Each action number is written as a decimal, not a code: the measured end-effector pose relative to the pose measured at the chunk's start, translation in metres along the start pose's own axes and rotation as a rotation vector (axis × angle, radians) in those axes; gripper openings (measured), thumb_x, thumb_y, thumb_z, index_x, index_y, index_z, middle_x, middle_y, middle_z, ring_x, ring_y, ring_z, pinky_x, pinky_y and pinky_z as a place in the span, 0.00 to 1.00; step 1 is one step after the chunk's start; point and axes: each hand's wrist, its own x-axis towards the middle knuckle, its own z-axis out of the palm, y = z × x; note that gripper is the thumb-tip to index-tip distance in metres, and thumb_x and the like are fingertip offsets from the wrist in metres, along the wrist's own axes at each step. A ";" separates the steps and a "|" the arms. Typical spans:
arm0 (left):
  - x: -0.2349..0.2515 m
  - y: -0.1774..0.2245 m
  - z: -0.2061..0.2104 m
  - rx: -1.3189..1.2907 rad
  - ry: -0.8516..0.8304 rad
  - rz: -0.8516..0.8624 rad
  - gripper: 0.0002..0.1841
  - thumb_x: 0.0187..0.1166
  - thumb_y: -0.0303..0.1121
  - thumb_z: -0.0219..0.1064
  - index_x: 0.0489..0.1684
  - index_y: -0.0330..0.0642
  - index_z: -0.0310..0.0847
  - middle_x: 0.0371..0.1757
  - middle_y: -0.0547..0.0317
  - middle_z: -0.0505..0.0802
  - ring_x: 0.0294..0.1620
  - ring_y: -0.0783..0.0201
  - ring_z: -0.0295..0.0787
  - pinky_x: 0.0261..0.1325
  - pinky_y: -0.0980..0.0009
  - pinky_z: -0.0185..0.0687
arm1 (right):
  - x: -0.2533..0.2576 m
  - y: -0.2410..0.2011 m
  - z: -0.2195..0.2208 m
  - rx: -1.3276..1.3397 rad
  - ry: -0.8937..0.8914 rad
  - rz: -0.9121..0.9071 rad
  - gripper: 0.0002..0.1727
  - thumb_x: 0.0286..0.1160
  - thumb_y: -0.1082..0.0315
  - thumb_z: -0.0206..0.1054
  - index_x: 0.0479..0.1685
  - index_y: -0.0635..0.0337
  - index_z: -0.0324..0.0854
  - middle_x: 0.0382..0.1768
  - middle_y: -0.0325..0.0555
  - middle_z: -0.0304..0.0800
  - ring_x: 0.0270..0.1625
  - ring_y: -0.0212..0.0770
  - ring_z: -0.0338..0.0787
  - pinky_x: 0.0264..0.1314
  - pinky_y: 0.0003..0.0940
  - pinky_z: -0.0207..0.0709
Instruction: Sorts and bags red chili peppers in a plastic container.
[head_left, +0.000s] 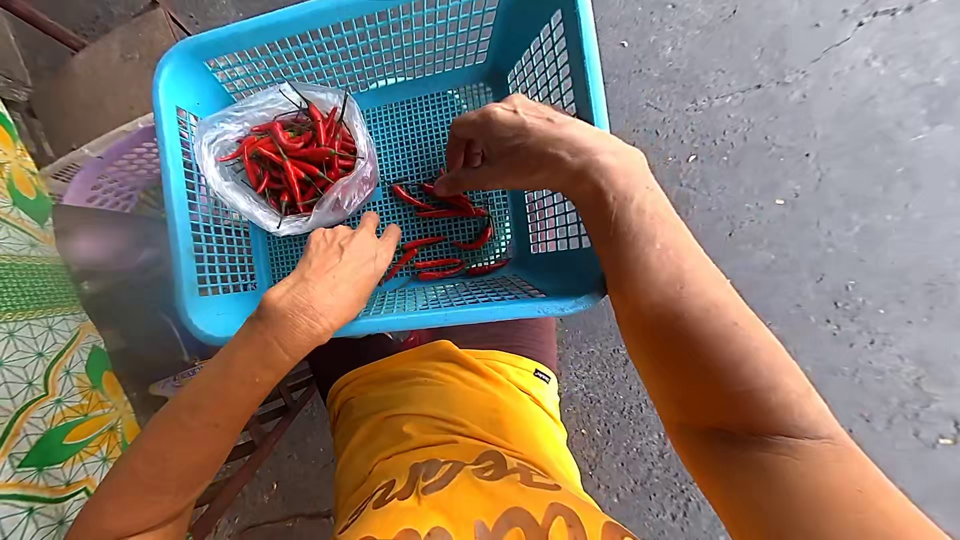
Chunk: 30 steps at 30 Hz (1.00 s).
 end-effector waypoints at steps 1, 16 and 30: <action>0.000 -0.003 0.002 -0.007 -0.007 0.005 0.20 0.73 0.23 0.71 0.65 0.42 0.83 0.56 0.41 0.87 0.37 0.43 0.90 0.33 0.50 0.83 | -0.001 -0.003 0.001 -0.040 -0.046 0.026 0.24 0.70 0.46 0.78 0.49 0.57 0.88 0.40 0.52 0.92 0.48 0.57 0.90 0.51 0.67 0.76; -0.001 -0.021 0.014 -0.139 0.002 0.085 0.09 0.80 0.35 0.70 0.45 0.37 0.88 0.46 0.43 0.89 0.41 0.42 0.91 0.37 0.47 0.82 | 0.001 -0.003 0.007 -0.110 0.015 -0.071 0.23 0.75 0.50 0.75 0.55 0.59 0.86 0.54 0.57 0.88 0.59 0.62 0.87 0.56 0.67 0.75; 0.021 0.006 -0.002 -0.269 0.095 0.104 0.16 0.83 0.36 0.67 0.62 0.36 0.83 0.55 0.40 0.89 0.55 0.39 0.89 0.49 0.45 0.82 | -0.062 -0.036 0.027 -0.510 -0.238 -0.106 0.20 0.66 0.61 0.82 0.54 0.58 0.84 0.51 0.54 0.86 0.55 0.60 0.88 0.41 0.57 0.77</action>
